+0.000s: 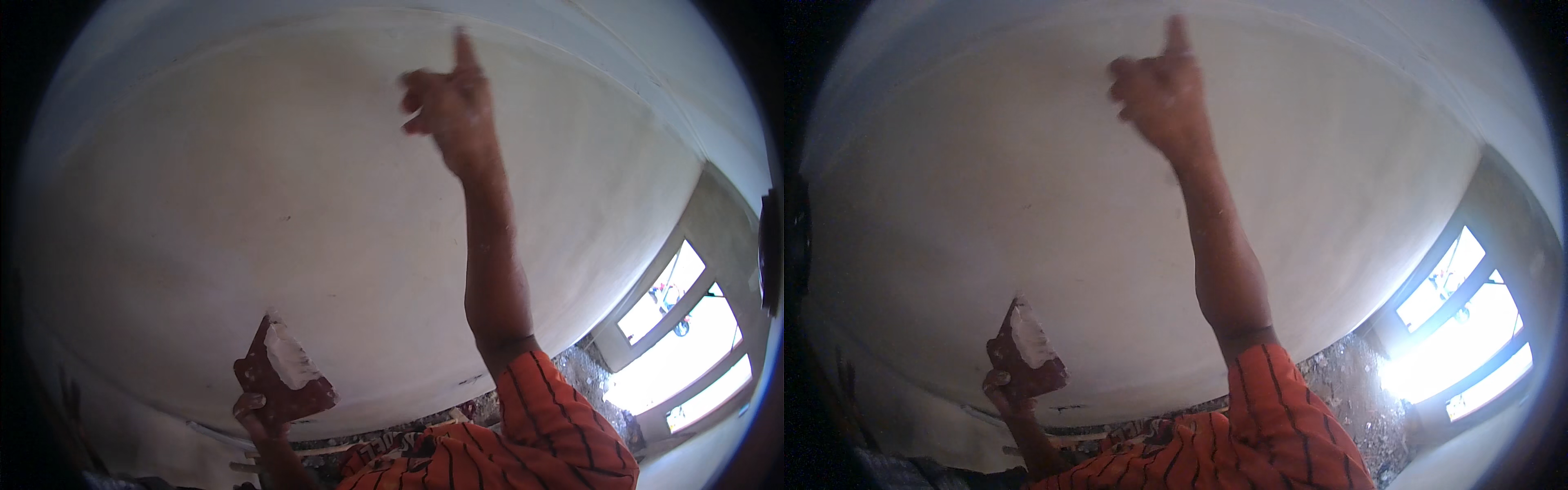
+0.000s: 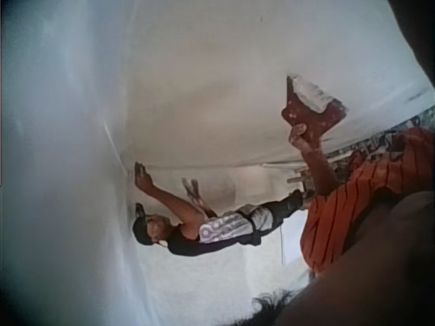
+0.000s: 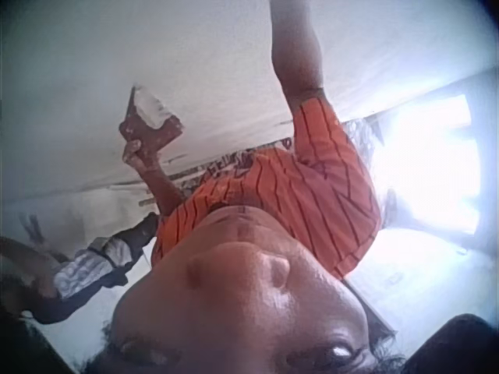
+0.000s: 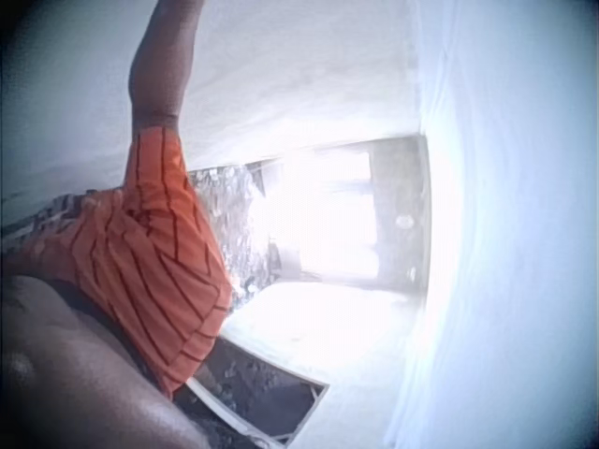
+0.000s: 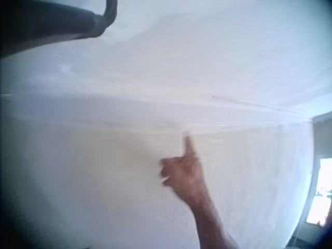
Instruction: The person scoops white plaster from a bucket onto a hawk and applies it to the ceiling using a trowel. They repeatedly smooth the surface along the ceiling edge while standing on a wooden plank.
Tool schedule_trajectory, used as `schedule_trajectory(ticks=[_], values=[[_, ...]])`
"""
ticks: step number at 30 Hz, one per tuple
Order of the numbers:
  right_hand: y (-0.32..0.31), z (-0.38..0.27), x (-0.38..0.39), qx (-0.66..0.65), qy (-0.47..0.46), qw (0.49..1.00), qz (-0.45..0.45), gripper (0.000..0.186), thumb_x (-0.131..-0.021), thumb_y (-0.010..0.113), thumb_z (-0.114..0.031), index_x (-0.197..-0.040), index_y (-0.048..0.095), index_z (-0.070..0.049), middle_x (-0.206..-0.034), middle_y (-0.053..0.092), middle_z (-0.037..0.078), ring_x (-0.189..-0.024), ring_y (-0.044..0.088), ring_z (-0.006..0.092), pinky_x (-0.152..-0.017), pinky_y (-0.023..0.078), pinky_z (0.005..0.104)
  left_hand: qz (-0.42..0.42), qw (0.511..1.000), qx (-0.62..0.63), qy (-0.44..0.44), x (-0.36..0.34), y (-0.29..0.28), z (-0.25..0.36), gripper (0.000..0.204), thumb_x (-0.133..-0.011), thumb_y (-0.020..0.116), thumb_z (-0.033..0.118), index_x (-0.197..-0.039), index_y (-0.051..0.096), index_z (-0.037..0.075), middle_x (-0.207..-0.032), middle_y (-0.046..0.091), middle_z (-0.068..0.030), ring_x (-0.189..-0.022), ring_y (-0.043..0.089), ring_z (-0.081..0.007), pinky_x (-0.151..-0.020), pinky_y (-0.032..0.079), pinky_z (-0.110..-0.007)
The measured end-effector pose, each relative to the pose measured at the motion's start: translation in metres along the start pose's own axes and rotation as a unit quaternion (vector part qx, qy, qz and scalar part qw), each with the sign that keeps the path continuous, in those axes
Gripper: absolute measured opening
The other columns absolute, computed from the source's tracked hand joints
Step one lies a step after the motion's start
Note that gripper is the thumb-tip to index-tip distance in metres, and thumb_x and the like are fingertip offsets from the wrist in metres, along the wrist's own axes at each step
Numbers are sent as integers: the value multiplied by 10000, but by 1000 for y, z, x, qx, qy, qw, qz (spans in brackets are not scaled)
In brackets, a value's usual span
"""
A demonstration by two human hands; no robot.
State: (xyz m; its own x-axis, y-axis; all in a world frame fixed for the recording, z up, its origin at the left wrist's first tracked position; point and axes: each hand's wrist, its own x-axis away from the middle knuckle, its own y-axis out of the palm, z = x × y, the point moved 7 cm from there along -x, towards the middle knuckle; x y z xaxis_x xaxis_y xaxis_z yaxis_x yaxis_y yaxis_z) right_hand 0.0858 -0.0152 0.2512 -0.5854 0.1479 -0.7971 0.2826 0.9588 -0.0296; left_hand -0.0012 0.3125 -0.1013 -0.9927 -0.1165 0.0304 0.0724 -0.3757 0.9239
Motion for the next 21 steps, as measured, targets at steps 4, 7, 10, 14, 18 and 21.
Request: schedule_trajectory(ticks=[4, 7, 10, 14, 18, 21], values=[[46, 0, -26, -135, -3, 989, -58, 668, -770, 496, -97, -1309, 193, 158, -659, 529, 83, -474, 498, 130, -505, 483, 250, -17, 993, -71, 98, 2, -15, 10, 502, -643, 548, 121, -1111, 461, -40, -1020, 527, -119, -895, 541, -234, -799, 499, -325], [77, -15, -9, -103, 4, 986, -131, 515, -832, 523, -187, -1159, 294, 140, -800, 532, 137, -607, 533, 172, -515, 494, 285, -4, 994, -60, 97, -21, -73, 7, 194, -726, 538, 173, -871, 545, 44, -876, 548, -20, -732, 518, -143, -656, 466, -282], [85, 7, 34, 21, -30, 949, -313, 441, -821, 512, -114, -1194, 385, 85, -685, 522, 72, -528, 511, 122, -484, 468, 254, 2, 980, -160, 118, -7, -46, 6, 386, -745, 576, 180, -1081, 496, 8, -1004, 517, -95, -893, 532, -180, -772, 478, -297], [86, 33, 117, 7, -131, 835, -534, 471, -792, 498, 14, -1247, 503, -103, -547, 516, 4, -415, 450, 49, -436, 424, 202, -107, 929, -255, 246, 12, 6, 2, 369, -702, 585, 158, -1025, 532, -11, -909, 557, -113, -815, 561, -202, -730, 499, -321], [82, 55, 145, -81, 1, 811, -580, 470, -763, 484, 51, -1201, 556, -104, -507, 516, 2, -397, 326, 45, -405, 277, 230, -6, 990, -125, 66, 19, 54, -25, 175, -733, 586, 157, -812, 552, 4, -785, 576, -117, -725, 575, -203, -702, 494, -330], [96, 60, 143, -67, -22, 783, -618, 442, -785, 461, 9, -1209, 539, -90, -505, 479, 26, -457, 395, 57, -455, 357, 237, -40, 961, -215, 169, 15, 31, -12, 211, -755, 535, 144, -587, 534, 16, -694, 565, -85, -700, 563, -180, -698, 472, -328]])
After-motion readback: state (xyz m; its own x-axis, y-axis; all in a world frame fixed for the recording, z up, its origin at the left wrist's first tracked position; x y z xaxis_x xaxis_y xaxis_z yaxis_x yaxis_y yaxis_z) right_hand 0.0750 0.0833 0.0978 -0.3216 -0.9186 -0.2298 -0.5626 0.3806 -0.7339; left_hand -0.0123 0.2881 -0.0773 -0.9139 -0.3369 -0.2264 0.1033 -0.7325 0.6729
